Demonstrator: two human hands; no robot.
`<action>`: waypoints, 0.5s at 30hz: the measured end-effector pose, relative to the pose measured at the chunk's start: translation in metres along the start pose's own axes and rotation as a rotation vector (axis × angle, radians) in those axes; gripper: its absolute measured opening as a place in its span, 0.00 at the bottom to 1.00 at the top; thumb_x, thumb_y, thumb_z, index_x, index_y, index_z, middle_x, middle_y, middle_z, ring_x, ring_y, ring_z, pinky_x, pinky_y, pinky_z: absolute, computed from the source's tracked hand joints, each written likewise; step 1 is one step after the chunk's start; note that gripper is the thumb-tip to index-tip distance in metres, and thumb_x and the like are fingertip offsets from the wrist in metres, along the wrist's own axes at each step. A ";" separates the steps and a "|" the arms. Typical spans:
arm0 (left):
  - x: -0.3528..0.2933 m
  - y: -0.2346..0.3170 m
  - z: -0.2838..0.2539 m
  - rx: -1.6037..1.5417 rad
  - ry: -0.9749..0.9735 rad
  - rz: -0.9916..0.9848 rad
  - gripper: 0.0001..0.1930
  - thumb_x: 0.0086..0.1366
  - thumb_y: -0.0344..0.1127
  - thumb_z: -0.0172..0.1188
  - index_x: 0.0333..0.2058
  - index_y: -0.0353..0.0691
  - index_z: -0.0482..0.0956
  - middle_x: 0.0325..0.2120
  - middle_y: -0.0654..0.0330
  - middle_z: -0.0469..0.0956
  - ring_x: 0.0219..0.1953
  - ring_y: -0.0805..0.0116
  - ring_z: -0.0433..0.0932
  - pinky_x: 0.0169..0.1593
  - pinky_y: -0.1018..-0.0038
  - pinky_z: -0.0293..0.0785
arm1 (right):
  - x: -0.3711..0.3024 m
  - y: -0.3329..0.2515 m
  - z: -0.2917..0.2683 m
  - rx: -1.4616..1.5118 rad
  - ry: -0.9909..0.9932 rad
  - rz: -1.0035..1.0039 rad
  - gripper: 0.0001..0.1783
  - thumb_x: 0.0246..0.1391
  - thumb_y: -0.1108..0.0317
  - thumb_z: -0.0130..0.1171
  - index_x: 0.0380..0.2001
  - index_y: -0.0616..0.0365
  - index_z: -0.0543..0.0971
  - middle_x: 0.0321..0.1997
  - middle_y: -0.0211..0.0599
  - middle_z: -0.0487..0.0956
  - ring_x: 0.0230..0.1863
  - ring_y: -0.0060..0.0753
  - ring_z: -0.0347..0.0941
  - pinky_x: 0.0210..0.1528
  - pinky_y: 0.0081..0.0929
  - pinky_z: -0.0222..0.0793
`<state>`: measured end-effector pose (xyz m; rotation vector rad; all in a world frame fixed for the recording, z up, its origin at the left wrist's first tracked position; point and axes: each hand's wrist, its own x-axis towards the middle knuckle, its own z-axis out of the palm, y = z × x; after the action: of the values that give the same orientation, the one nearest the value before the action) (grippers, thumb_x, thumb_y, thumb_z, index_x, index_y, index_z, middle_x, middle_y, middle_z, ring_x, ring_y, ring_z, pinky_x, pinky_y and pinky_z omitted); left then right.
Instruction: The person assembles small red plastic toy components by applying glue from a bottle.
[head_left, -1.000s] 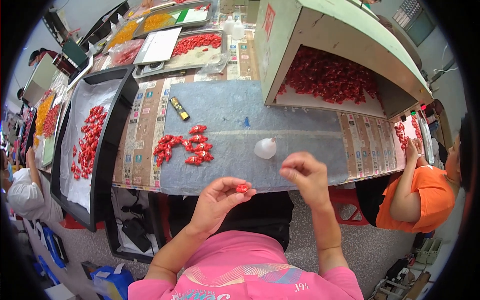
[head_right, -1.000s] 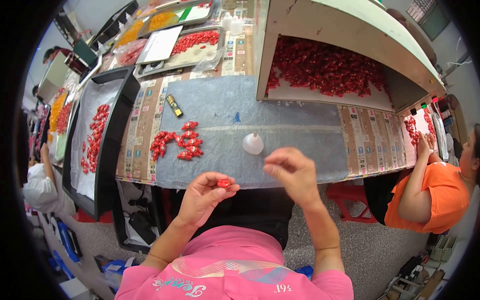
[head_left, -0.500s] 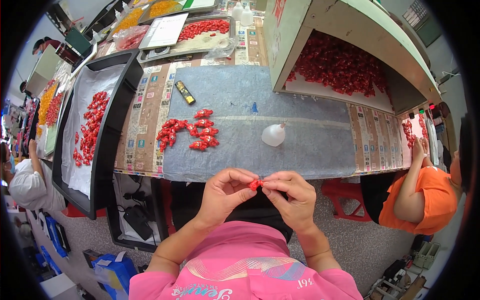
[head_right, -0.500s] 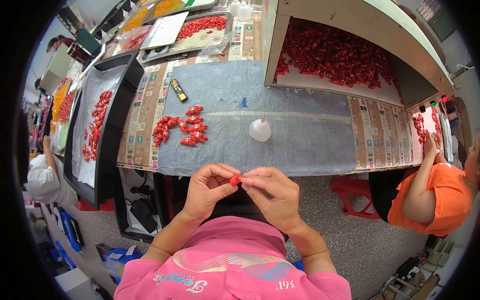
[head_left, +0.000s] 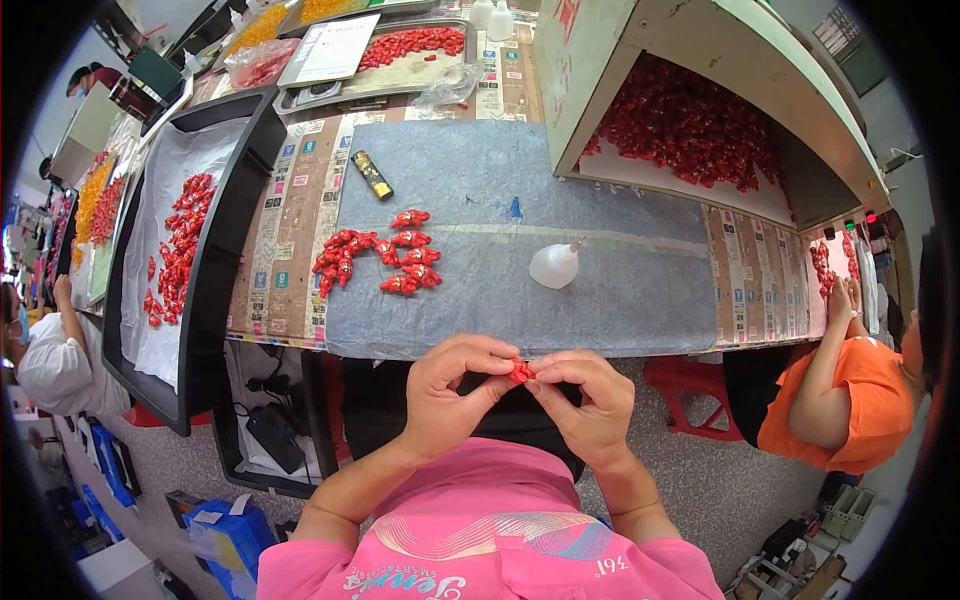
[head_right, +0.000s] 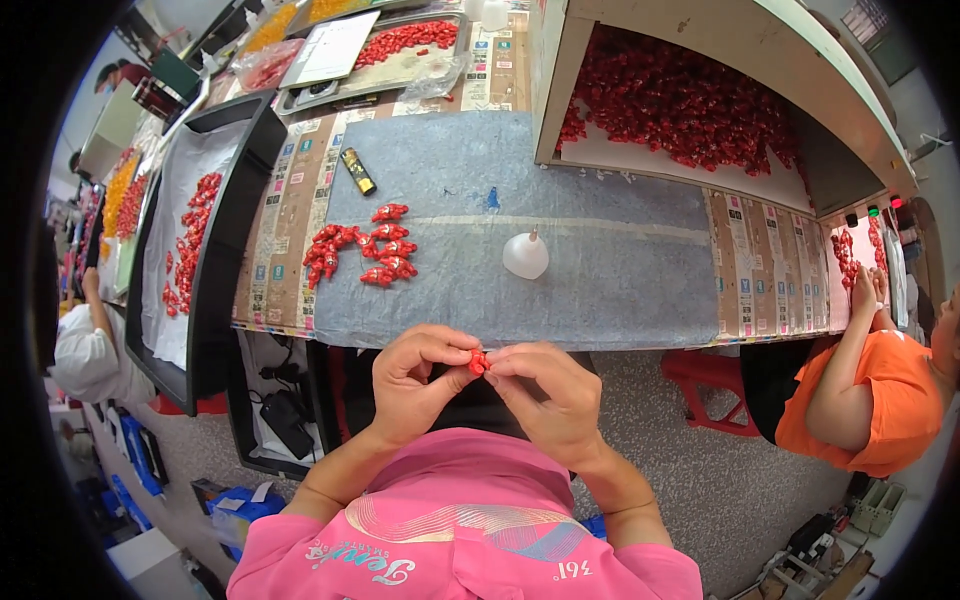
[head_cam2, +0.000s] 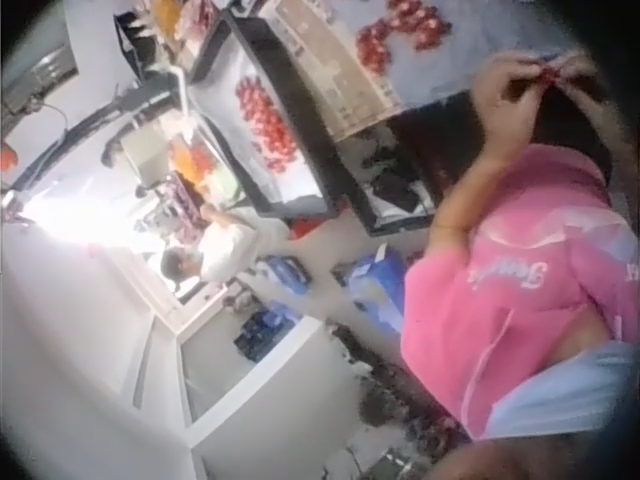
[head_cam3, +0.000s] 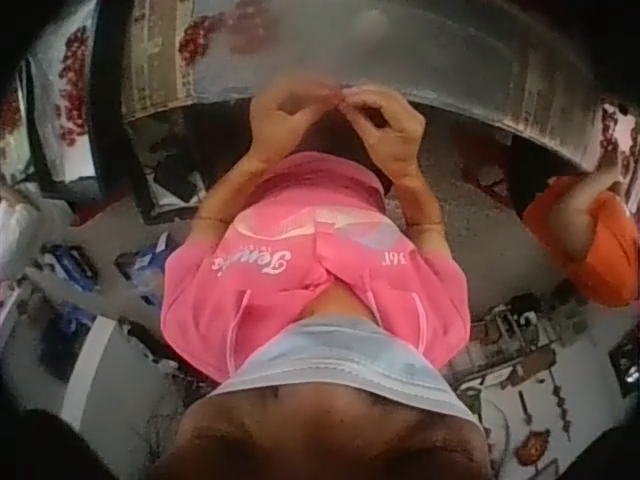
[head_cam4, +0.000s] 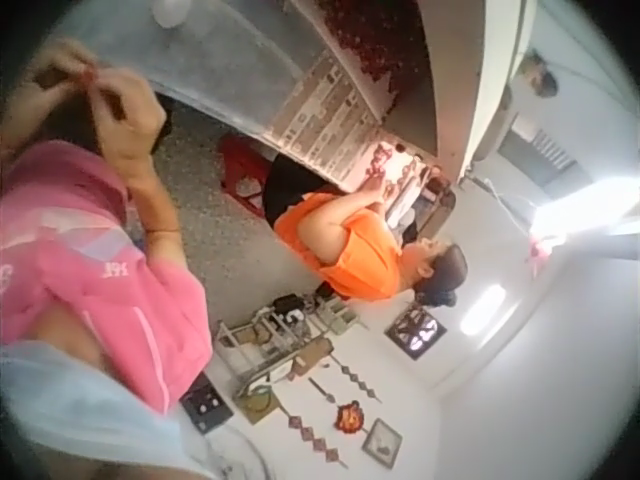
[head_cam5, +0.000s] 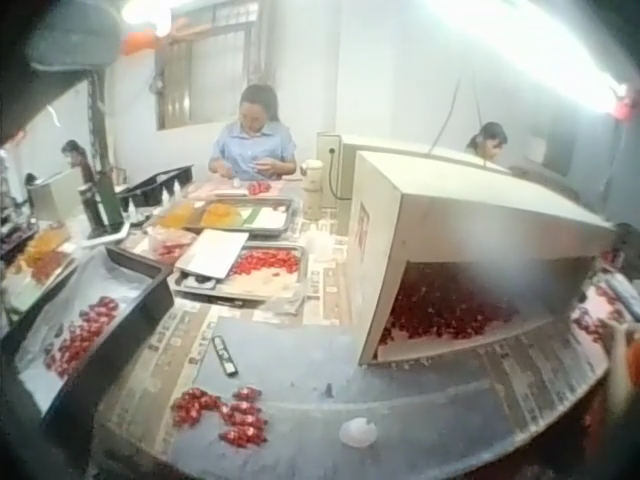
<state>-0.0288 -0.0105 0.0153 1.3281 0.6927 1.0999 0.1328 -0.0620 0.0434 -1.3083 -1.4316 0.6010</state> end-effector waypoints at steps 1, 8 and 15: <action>0.000 0.000 0.000 0.075 0.015 0.043 0.10 0.49 0.18 0.65 0.31 0.36 0.80 0.35 0.55 0.79 0.38 0.68 0.79 0.42 0.76 0.74 | 0.000 0.000 0.000 0.027 -0.002 0.004 0.11 0.38 0.83 0.67 0.27 0.61 0.78 0.32 0.39 0.81 0.35 0.31 0.78 0.36 0.23 0.74; 0.000 -0.001 -0.003 0.166 0.010 0.132 0.11 0.47 0.17 0.66 0.30 0.37 0.81 0.34 0.54 0.80 0.34 0.66 0.80 0.38 0.76 0.75 | 0.002 0.000 -0.003 0.019 -0.052 -0.021 0.10 0.39 0.82 0.67 0.27 0.61 0.77 0.31 0.40 0.81 0.33 0.32 0.78 0.35 0.23 0.74; -0.001 -0.001 -0.002 0.194 -0.005 0.203 0.10 0.47 0.16 0.66 0.28 0.35 0.81 0.33 0.54 0.80 0.34 0.66 0.80 0.37 0.76 0.76 | -0.001 0.004 -0.004 0.057 -0.067 -0.083 0.11 0.37 0.85 0.64 0.28 0.63 0.78 0.33 0.40 0.81 0.35 0.37 0.79 0.37 0.27 0.75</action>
<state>-0.0310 -0.0104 0.0134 1.5937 0.6855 1.2145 0.1377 -0.0628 0.0407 -1.1881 -1.5049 0.6303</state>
